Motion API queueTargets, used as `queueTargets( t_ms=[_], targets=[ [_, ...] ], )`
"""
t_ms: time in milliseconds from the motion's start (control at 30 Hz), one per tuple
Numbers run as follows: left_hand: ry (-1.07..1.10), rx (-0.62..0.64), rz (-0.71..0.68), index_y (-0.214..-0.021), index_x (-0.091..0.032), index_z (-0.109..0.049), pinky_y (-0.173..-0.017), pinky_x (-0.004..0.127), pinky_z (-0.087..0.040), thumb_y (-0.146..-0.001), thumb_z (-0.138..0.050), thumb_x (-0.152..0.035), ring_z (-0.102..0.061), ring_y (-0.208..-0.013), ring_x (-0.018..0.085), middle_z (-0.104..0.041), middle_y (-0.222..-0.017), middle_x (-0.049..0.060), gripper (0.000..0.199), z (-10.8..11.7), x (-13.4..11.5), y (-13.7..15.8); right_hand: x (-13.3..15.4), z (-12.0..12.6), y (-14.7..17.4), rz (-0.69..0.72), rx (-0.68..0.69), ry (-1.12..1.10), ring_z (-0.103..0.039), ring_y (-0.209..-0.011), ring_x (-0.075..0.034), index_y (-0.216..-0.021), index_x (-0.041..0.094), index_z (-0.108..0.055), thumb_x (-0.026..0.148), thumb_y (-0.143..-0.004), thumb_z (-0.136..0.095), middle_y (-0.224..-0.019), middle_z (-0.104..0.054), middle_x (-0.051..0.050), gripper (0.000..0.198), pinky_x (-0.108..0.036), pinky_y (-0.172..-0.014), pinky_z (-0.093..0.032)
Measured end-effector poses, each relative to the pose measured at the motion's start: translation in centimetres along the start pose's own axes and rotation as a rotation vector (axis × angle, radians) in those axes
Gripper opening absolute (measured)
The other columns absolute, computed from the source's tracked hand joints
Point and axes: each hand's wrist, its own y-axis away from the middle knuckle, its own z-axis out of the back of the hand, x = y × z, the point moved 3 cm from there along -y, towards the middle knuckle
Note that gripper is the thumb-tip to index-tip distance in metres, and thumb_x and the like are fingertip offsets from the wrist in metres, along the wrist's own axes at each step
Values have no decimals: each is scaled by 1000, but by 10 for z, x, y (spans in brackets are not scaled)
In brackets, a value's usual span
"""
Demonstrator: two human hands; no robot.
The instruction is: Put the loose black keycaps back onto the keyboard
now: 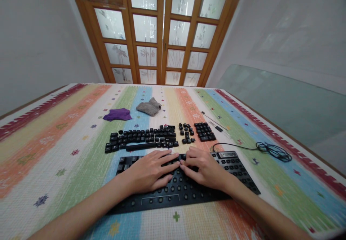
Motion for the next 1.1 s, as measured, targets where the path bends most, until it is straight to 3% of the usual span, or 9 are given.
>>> queueTargets(
  t_ms=[233,433,767,1100],
  targets=[
    [18,5,17,-142,-17,-49,-113,48,-41,-100,-49,-32,-47,-138,30,-49,-150,11,44,2,-1,1,-8,15,-17,-37,4,-17,-54,-71,-17,-69,17,-67,24,-93,-53,-70,-61,-5,29,-30,-65,-39],
    [32,-2,22,-142,-22,-49,-113,47,-41,-100,-48,-33,-47,-138,29,-50,-150,8,43,1,-2,0,-34,22,-68,-143,12,-44,-56,-72,-15,-72,17,-70,22,-89,-60,-73,-65,-3,21,-29,-70,-41],
    [54,-6,33,-140,-22,-52,-113,48,-40,-101,-46,-34,-47,-138,29,-49,-151,8,41,1,-1,0,-82,-11,-150,-198,76,-33,-62,-78,-18,-89,14,-78,17,-85,-63,-86,-74,-8,16,-29,-75,-45],
    [49,18,46,-141,-21,-51,-114,48,-40,-101,-46,-34,-46,-138,30,-47,-152,7,42,0,-2,0,-92,-30,-168,-174,223,-96,-62,-69,-16,-84,11,-79,12,-82,-65,-77,-75,-8,14,-27,-69,-45]
  ],
)
